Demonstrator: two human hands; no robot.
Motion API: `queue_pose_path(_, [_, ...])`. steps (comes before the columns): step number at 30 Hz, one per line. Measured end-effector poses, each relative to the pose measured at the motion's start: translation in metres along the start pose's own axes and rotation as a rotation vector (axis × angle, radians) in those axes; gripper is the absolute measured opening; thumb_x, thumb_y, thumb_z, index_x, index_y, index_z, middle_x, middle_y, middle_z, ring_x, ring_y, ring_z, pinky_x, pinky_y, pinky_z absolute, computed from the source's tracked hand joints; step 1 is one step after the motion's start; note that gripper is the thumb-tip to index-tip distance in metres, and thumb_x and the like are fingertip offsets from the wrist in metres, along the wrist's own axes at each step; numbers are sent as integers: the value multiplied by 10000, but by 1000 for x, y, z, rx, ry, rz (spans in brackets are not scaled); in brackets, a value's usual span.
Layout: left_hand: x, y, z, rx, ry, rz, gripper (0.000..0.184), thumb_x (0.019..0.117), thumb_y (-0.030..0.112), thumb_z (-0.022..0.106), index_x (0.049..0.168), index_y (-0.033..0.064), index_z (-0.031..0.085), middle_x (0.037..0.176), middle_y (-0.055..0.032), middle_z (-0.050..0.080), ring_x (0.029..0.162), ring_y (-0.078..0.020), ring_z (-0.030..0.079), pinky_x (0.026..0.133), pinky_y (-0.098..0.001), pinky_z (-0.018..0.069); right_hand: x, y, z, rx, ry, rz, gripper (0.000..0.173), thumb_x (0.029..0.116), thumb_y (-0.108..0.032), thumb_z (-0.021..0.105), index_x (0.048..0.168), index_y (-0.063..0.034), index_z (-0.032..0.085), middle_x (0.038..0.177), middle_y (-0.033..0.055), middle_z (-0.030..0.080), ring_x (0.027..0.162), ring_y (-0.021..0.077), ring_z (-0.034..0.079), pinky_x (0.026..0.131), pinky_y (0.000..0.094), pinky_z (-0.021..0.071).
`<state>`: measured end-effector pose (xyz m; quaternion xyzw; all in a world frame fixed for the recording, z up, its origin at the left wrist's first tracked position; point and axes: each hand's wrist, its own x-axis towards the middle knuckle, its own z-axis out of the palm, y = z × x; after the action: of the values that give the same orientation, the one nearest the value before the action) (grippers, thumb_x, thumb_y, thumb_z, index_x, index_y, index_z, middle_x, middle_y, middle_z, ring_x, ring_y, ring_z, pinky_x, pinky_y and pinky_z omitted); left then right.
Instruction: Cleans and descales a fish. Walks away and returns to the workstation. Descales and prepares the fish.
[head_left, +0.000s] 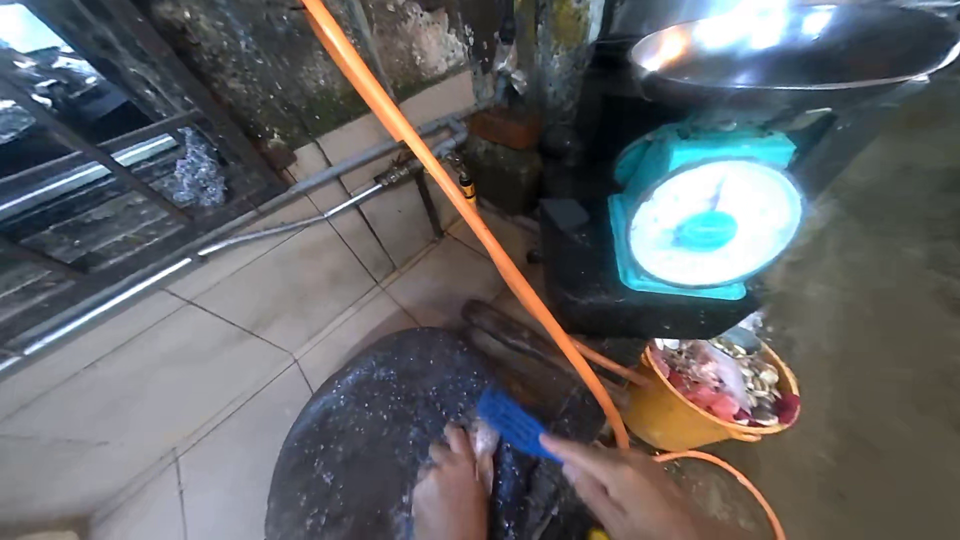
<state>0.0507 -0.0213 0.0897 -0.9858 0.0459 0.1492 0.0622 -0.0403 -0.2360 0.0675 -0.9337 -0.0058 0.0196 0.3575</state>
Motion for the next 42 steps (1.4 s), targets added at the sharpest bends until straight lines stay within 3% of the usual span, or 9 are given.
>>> queue_pose_path(3, [-5, 4, 12, 28, 121, -1, 569, 952, 295, 686, 1438, 44, 527, 1101, -261, 696, 830, -418, 732, 702, -532, 607, 4, 5, -4, -131, 10, -64, 378, 1088, -407, 444, 1430, -417, 606, 900, 55, 775, 738, 275, 745, 648, 568, 599])
queue_pose_path(6, [-8, 6, 12, 25, 124, -6, 517, 947, 141, 659, 1429, 12, 527, 1107, -277, 682, 822, -431, 726, 699, -533, 605, 11, -21, -14, -248, 59, -126, 406, 1082, -370, 450, 1463, -355, 589, 826, 80, 749, 656, 285, 725, 562, 533, 589])
queue_pose_path(12, [-5, 3, 2, 3, 13, -17, 605, 912, 165, 693, 1460, 26, 477, 1148, -269, 672, 866, -426, 725, 745, -522, 602, -15, -10, -15, -267, -16, 199, 446, 1082, -321, 451, 1516, -273, 544, 961, 178, 767, 798, 408, 745, 694, 631, 586])
queue_pose_path(16, [22, -24, -31, -101, -243, 96, 662, 899, 390, 693, 1468, 102, 513, 1123, -227, 724, 1006, -431, 714, 836, -612, 568, -7, -12, 18, -145, 107, -82, 393, 1085, -317, 490, 1464, -313, 596, 927, 100, 770, 712, 296, 742, 620, 532, 607])
queue_pose_path(20, [54, -48, -53, -154, -445, 169, 761, 872, 493, 722, 1507, 146, 487, 1227, -213, 701, 1141, -427, 673, 963, -646, 521, 37, 13, 42, -185, 373, -108, 411, 1079, -360, 446, 1449, -304, 617, 829, 72, 756, 608, 259, 714, 528, 503, 593])
queue_pose_path(24, [69, -62, -46, -234, -469, 221, 746, 856, 479, 740, 1484, 142, 519, 1260, -202, 688, 1181, -395, 658, 1008, -630, 504, 43, 18, 59, -270, 462, -223, 394, 1060, -352, 459, 1415, -346, 629, 693, 40, 671, 484, 224, 628, 418, 436, 527])
queue_pose_path(26, [76, -72, -44, -312, -479, 238, 771, 843, 465, 758, 1499, 144, 510, 1303, -195, 670, 1223, -373, 638, 1049, -618, 483, 49, 31, 62, -299, 537, -218, 398, 1049, -324, 461, 1394, -297, 657, 701, 54, 684, 481, 230, 633, 414, 433, 531])
queue_pose_path(28, [84, -81, -41, -394, -485, 222, 775, 821, 451, 784, 1473, 118, 529, 1307, -194, 663, 1228, -356, 632, 1063, -597, 481, 46, 29, 68, -331, 525, -325, 392, 1045, -328, 475, 1404, -345, 633, 693, 36, 627, 457, 202, 578, 389, 389, 487])
queue_pose_path(42, [75, -65, -46, -285, -470, 198, 657, 857, 469, 731, 1403, 129, 596, 1296, -170, 673, 1230, -346, 630, 1055, -592, 479, 38, 41, 63, -423, 497, -446, 417, 1030, -320, 500, 1428, -386, 602, 698, 31, 583, 447, 187, 534, 384, 355, 450])
